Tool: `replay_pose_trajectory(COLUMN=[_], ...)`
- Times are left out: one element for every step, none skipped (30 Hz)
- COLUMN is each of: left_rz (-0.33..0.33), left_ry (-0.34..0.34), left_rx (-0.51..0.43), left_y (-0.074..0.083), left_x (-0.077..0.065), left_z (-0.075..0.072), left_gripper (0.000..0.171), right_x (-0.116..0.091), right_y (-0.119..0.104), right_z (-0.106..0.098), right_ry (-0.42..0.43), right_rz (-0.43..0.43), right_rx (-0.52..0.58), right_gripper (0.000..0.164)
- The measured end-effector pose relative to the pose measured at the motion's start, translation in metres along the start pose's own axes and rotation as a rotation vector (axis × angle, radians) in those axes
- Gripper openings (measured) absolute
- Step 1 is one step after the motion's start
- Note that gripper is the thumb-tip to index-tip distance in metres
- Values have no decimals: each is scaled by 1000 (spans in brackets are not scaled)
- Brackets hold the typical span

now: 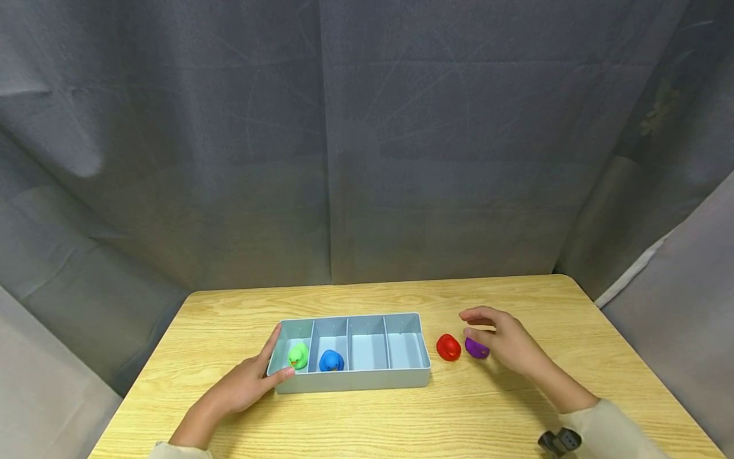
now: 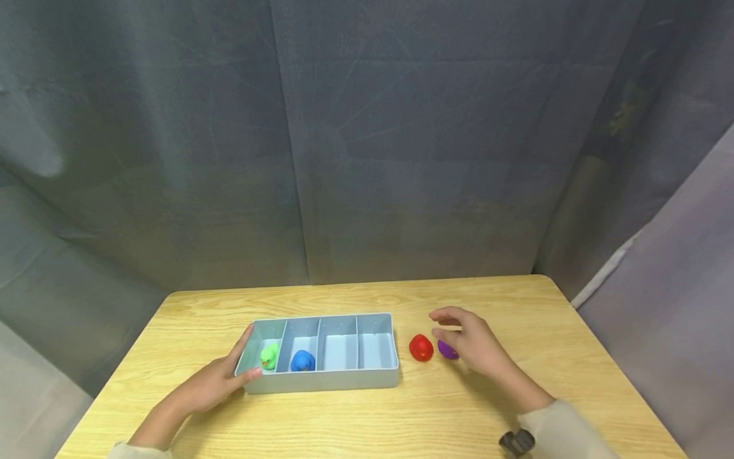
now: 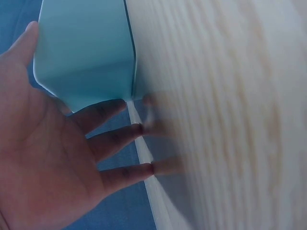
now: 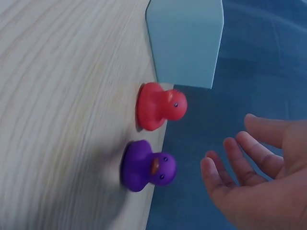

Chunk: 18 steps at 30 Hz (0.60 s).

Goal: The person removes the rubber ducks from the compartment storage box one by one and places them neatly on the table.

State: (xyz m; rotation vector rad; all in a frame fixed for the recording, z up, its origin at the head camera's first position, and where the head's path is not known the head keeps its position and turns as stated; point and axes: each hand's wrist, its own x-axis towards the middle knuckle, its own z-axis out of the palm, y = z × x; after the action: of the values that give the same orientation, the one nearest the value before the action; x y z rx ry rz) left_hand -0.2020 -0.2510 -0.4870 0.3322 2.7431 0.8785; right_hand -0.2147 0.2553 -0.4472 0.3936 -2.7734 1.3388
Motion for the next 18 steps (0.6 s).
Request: replay_pose_trajectory(left_rz=[0,-1,-2,-2,-4,-4,-5,-6,-6,-8,-9,-10,-11,-13,-14,-15,-16,-16], left_ry=[-1,-3,-5,-5,-6,-7,-7,-7,-7,-7,-8,-10,-10,-10,-11,-11,-11,-11], left_rx=[-1,-2,-4,-6,-7,-8,-9,-10,-10,-10,-10,-11,-10,-9,-8,-7,-6,-5], left_y=[0,1,1,1,1,2,2,2,2,2,3,3,3,3,3,3,3,3], left_x=[0,0,0,-1,-1,-1,-1,-1,-1,-2,-2,-2,-2,-2,-2,-2,-1,-1], left_z=[0,0,0,0,-1,-1,-1,-1,-1,-1,-1,-1,-1,-1,-1,-1,-1,-1], left_gripper=[93,93,93,93,93,93,93,93,93,93,92,92,93,93,93,93,93,93], right_x=[0,1,1,1,2,2,3,3,4,4,5,5,6,7,7,8,8,9], right_y=[-1,-3,-5,-6,-8,-10,-11,-13,-15,-16,-18,-19,-20,-22,-23,-24,-26,-27], right_z=[1,2,2,3,4,5,6,7,8,9,10,11,13,14,15,17,18,19], right_ry=[-5,-7,-9,-9,-10,-9,-8,-8,-11,-14,-18,-22,-27,-32,-36,-40,-41,-43], right_rz=[-1,-4,-9,-13,-19,-23,-26,-31,-31,-30,-28,-26,-24,-25,-25,-34,-44,-54], right_rx=[4,8,11,13,15,20,26,31,37,45,53,65,77,87,98,105,111,115], right_gripper=[33,33,33,32,32,31,31,31,31,31,31,31,31,31,31,31,31,30])
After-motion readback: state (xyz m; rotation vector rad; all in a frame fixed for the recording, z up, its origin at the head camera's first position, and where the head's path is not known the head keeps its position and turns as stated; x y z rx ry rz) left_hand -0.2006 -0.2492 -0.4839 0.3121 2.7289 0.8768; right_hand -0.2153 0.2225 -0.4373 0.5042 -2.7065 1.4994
